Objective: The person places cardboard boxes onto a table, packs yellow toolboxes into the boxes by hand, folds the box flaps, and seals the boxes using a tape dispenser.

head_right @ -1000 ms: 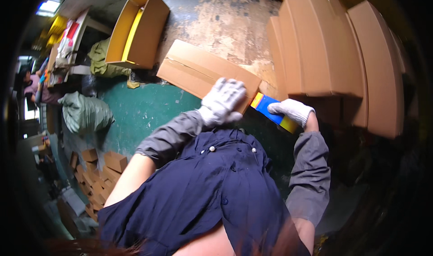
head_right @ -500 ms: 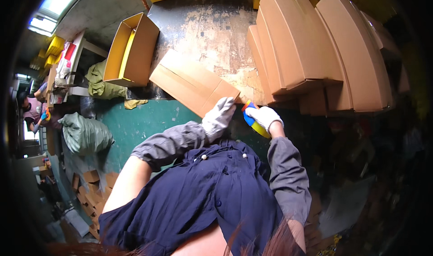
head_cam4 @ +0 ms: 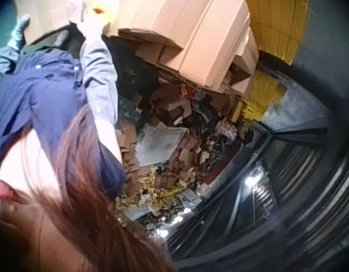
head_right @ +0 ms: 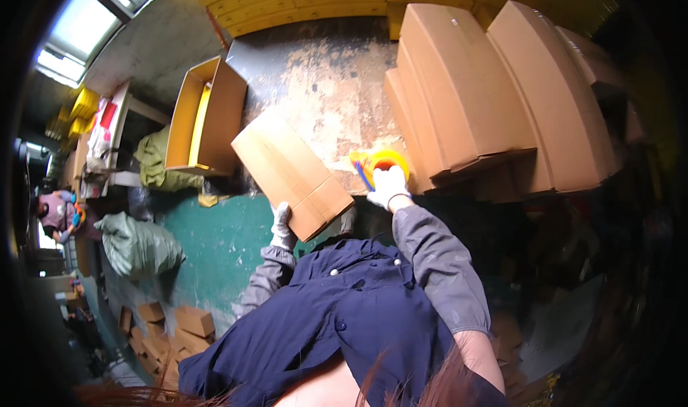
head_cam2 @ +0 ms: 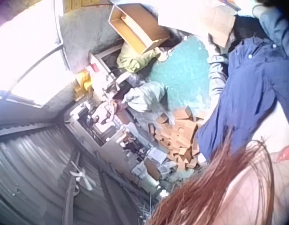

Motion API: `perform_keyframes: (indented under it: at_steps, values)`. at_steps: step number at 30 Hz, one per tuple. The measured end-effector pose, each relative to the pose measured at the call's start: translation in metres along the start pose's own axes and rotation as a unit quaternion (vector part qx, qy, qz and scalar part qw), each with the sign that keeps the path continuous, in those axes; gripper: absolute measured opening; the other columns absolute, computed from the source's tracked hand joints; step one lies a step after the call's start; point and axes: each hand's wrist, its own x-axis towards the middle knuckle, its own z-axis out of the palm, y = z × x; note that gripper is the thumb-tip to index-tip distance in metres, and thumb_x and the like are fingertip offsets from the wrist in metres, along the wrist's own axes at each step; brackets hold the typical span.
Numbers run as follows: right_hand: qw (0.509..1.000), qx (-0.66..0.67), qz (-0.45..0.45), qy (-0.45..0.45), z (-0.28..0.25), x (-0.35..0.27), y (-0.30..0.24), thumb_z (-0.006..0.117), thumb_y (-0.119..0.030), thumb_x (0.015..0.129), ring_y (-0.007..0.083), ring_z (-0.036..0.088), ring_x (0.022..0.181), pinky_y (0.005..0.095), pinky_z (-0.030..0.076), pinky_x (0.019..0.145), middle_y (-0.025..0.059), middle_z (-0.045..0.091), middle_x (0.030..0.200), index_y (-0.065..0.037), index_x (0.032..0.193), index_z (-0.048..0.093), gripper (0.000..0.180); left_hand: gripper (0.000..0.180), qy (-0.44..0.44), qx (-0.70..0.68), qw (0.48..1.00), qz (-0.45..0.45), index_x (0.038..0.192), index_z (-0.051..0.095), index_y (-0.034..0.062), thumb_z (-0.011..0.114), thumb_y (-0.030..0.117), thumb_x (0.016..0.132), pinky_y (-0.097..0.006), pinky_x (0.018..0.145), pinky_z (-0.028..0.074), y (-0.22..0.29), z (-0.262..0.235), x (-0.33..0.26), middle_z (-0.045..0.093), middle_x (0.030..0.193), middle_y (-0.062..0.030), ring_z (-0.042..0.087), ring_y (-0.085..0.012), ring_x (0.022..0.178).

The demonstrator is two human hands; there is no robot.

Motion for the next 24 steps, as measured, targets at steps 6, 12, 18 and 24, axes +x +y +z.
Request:
perform_keyframes:
  at_steps: [6, 12, 18, 24]
  values:
    - [0.987, 0.147, 0.024, 0.056, 0.015, -0.048, 0.020, 0.074, -0.052, 0.072, 0.0405, 0.065, 0.100, 0.0452, 0.051, 0.089, 0.0228, 0.068, 0.105, -0.003, 0.112, 0.066, 0.063, 0.090, -0.136, -0.152, 0.971, -0.126, 0.153, 0.028, 0.0060, 0.070, 0.044, 0.084, -0.052, 0.108, 0.045, 0.079, 0.081, -0.023, 0.048, 0.145, -0.0183, 0.052, -0.0368, 0.129]
    - [0.719, 0.691, -0.015, -0.072, 0.012, -0.115, 0.001, 0.074, -0.021, 0.084, 0.0146, 0.064, 0.091, 0.0294, 0.051, 0.082, 0.0051, 0.067, 0.099, -0.004, 0.115, 0.062, 0.037, 0.060, -0.222, -0.166, 0.959, -0.065, 0.141, 0.045, 0.0063, 0.061, 0.040, 0.094, -0.045, 0.099, 0.049, 0.136, 0.214, -0.004, 0.059, 0.131, -0.0122, 0.060, -0.0287, 0.115]
    - [0.602, 0.796, 0.003, -0.064, -0.010, -0.128, -0.019, 0.077, -0.020, 0.082, 0.0200, 0.069, 0.092, 0.0352, 0.054, 0.087, 0.0094, 0.070, 0.100, 0.000, 0.120, 0.060, 0.047, 0.075, -0.310, 0.183, 0.929, -0.081, 0.147, 0.040, 0.0107, 0.049, 0.064, 0.095, -0.038, 0.094, 0.046, 0.201, 0.394, 0.005, 0.063, 0.116, -0.0152, 0.059, -0.0211, 0.100]
    - [0.463, 0.886, -0.019, -0.017, -0.018, -0.151, -0.010, 0.067, -0.012, 0.071, 0.0314, 0.069, 0.099, 0.0401, 0.052, 0.096, 0.0170, 0.071, 0.107, 0.005, 0.126, 0.056, 0.058, 0.060, 0.032, 0.754, 0.599, 0.269, 0.124, 0.058, 0.0080, 0.068, 0.047, 0.080, -0.049, 0.096, 0.045, 0.240, 0.258, 0.166, 0.054, 0.131, -0.0185, 0.050, -0.0354, 0.124]
